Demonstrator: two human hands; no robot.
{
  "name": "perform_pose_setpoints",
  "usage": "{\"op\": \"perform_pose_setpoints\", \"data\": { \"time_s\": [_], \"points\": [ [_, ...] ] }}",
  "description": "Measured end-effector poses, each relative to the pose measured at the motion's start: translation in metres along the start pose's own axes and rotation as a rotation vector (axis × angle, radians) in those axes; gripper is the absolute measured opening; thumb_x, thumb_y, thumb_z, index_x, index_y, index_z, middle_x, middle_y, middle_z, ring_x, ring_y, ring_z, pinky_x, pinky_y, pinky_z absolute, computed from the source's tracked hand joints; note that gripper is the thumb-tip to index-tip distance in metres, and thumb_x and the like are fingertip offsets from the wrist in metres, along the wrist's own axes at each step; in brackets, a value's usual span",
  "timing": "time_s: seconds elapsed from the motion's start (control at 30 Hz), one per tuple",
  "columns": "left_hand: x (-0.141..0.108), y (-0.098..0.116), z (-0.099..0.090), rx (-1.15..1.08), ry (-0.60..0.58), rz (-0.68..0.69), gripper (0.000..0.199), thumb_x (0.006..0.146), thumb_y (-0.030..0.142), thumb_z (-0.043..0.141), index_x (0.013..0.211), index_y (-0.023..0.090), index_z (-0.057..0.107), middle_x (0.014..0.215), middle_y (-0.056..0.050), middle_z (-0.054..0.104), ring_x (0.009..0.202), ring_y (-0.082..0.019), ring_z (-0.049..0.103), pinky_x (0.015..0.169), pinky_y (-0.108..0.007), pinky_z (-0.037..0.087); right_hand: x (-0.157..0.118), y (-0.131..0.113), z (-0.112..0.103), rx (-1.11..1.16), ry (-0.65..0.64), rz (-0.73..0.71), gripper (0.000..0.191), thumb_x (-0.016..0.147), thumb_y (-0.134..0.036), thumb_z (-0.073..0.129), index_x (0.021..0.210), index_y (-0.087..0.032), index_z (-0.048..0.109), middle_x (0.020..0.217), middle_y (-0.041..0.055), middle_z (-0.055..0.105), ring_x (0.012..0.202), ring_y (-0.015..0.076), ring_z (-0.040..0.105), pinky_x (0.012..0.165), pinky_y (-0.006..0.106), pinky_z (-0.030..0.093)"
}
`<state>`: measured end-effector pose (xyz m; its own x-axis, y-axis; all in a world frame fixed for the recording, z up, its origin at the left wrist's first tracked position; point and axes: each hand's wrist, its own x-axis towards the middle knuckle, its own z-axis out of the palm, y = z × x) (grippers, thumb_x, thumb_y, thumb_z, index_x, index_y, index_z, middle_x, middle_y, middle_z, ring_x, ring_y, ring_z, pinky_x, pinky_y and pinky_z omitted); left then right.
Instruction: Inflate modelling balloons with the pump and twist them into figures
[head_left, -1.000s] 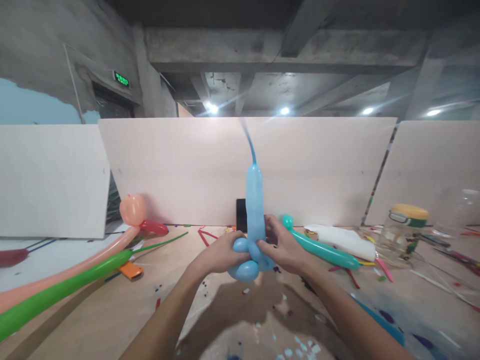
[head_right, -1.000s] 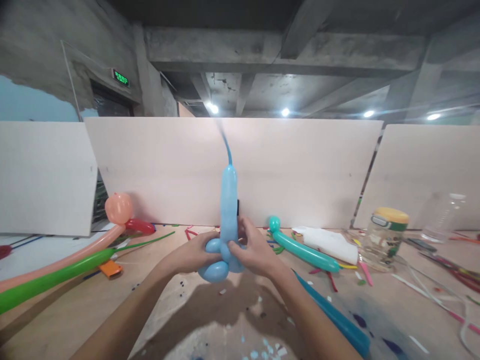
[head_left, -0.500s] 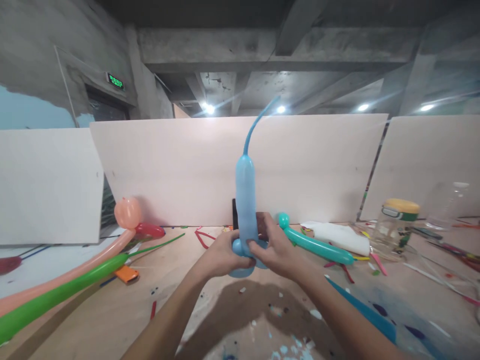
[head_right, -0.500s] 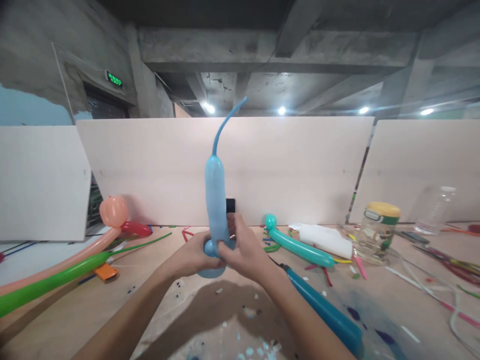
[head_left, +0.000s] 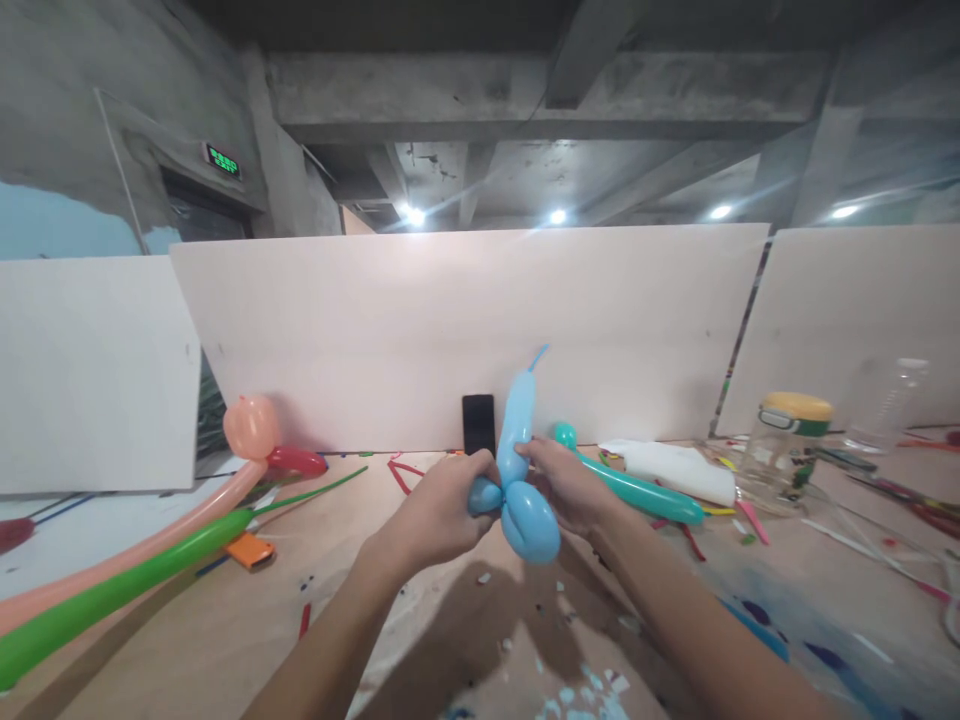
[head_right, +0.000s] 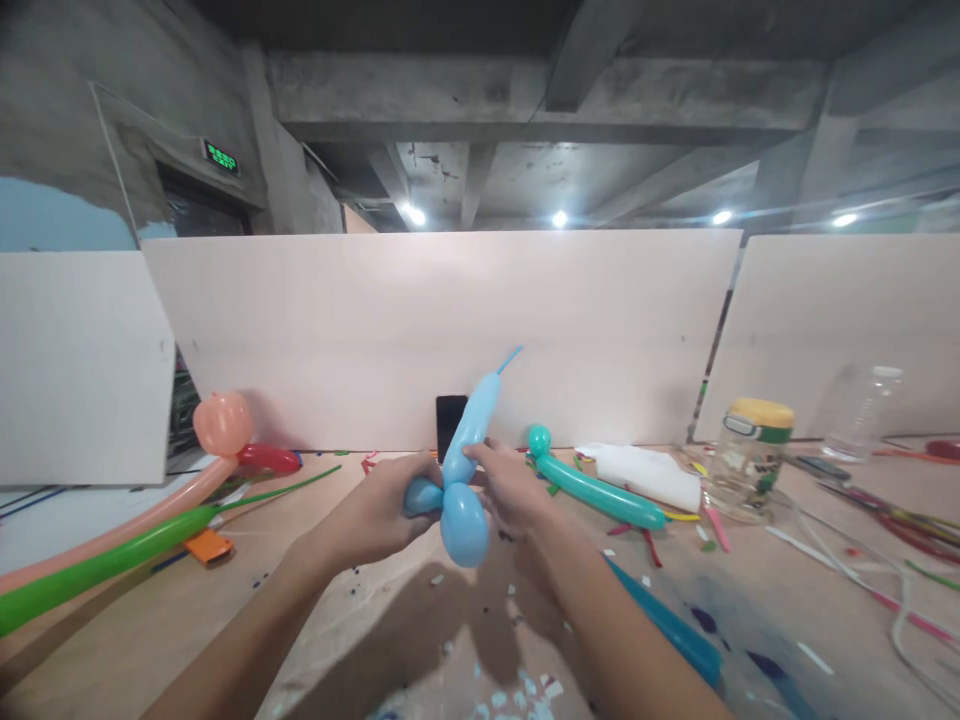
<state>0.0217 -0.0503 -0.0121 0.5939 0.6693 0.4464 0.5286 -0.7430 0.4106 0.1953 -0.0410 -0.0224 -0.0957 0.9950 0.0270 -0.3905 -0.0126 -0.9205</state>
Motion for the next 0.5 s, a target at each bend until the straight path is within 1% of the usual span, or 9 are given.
{"op": "perform_pose_setpoints", "data": {
  "time_s": [0.03, 0.1, 0.17, 0.2, 0.23, 0.3, 0.37, 0.43, 0.5],
  "points": [
    [0.000, 0.000, 0.002, 0.047, 0.017, 0.017, 0.018, 0.072, 0.019, 0.059, 0.088, 0.021, 0.052, 0.082, 0.000, 0.059, 0.079, -0.019, 0.054, 0.066, -0.028, 0.040, 0.001, 0.002, 0.000, 0.016, 0.002, 0.018, 0.017, 0.065, -0.026, 0.065, 0.074, -0.019, 0.052, 0.059, -0.0032, 0.055, 0.055, 0.0130, 0.053, 0.051, 0.025, 0.042],
    [0.001, 0.001, 0.008, 0.123, 0.037, 0.056, 0.032, 0.073, 0.019, 0.061, 0.103, 0.023, 0.051, 0.091, -0.002, 0.061, 0.085, -0.021, 0.054, 0.071, -0.031, 0.042, 0.003, 0.005, 0.000, 0.037, 0.007, 0.041, 0.016, 0.067, -0.028, 0.064, 0.071, -0.019, 0.052, 0.055, -0.0032, 0.054, 0.051, 0.0129, 0.052, 0.049, 0.025, 0.042],
    [0.001, 0.003, 0.013, 0.214, 0.039, 0.088, 0.051, 0.075, 0.018, 0.060, 0.123, 0.027, 0.043, 0.099, -0.004, 0.059, 0.089, -0.023, 0.055, 0.073, -0.033, 0.043, 0.006, 0.008, -0.002, 0.039, 0.005, 0.036, 0.014, 0.068, -0.027, 0.065, 0.067, -0.020, 0.052, 0.052, -0.0033, 0.053, 0.049, 0.0125, 0.051, 0.048, 0.025, 0.040],
    [0.001, 0.005, 0.016, 0.266, 0.041, 0.102, 0.059, 0.076, 0.016, 0.059, 0.128, 0.031, 0.038, 0.104, -0.005, 0.058, 0.089, -0.023, 0.055, 0.072, -0.034, 0.044, 0.007, 0.008, -0.004, 0.036, -0.002, 0.026, 0.013, 0.067, -0.025, 0.066, 0.066, -0.020, 0.054, 0.053, -0.0032, 0.054, 0.050, 0.0125, 0.051, 0.048, 0.024, 0.040],
    [0.001, 0.008, 0.017, 0.317, 0.046, 0.124, 0.062, 0.076, 0.014, 0.058, 0.130, 0.034, 0.036, 0.110, -0.005, 0.055, 0.090, -0.023, 0.056, 0.071, -0.034, 0.044, 0.008, 0.009, -0.006, 0.033, -0.012, 0.017, 0.012, 0.066, -0.022, 0.067, 0.065, -0.020, 0.055, 0.054, -0.0030, 0.056, 0.051, 0.0125, 0.052, 0.048, 0.023, 0.040],
    [0.000, 0.012, 0.019, 0.387, 0.075, 0.204, 0.057, 0.079, 0.011, 0.055, 0.127, 0.037, 0.039, 0.124, -0.006, 0.048, 0.093, -0.023, 0.056, 0.072, -0.035, 0.044, 0.010, 0.009, -0.010, 0.045, -0.048, 0.026, 0.013, 0.064, -0.017, 0.069, 0.064, -0.021, 0.057, 0.059, -0.0028, 0.060, 0.053, 0.0119, 0.054, 0.048, 0.022, 0.041],
    [0.000, 0.014, 0.020, 0.391, 0.100, 0.305, 0.045, 0.081, 0.010, 0.050, 0.120, 0.033, 0.045, 0.131, -0.005, 0.044, 0.098, -0.023, 0.054, 0.077, -0.037, 0.043, 0.011, 0.007, -0.013, 0.077, -0.100, 0.072, 0.012, 0.064, -0.018, 0.070, 0.063, -0.019, 0.058, 0.061, -0.0016, 0.062, 0.052, 0.0113, 0.054, 0.047, 0.022, 0.042],
    [0.001, 0.013, 0.019, 0.322, 0.096, 0.359, 0.035, 0.079, 0.009, 0.050, 0.110, 0.026, 0.047, 0.123, -0.006, 0.051, 0.099, -0.023, 0.054, 0.080, -0.037, 0.042, 0.010, 0.006, -0.014, 0.113, -0.152, 0.119, 0.016, 0.065, -0.022, 0.070, 0.061, -0.016, 0.056, 0.056, -0.0006, 0.061, 0.047, 0.0108, 0.053, 0.045, 0.023, 0.043],
    [0.002, 0.009, 0.021, 0.180, 0.108, 0.329, 0.030, 0.072, 0.007, 0.053, 0.097, 0.021, 0.047, 0.105, -0.005, 0.058, 0.090, -0.021, 0.055, 0.075, -0.032, 0.042, 0.009, 0.005, -0.013, 0.146, -0.184, 0.123, 0.019, 0.065, -0.024, 0.071, 0.060, -0.016, 0.055, 0.051, -0.0005, 0.058, 0.044, 0.0111, 0.052, 0.045, 0.023, 0.045]
  ]
}}
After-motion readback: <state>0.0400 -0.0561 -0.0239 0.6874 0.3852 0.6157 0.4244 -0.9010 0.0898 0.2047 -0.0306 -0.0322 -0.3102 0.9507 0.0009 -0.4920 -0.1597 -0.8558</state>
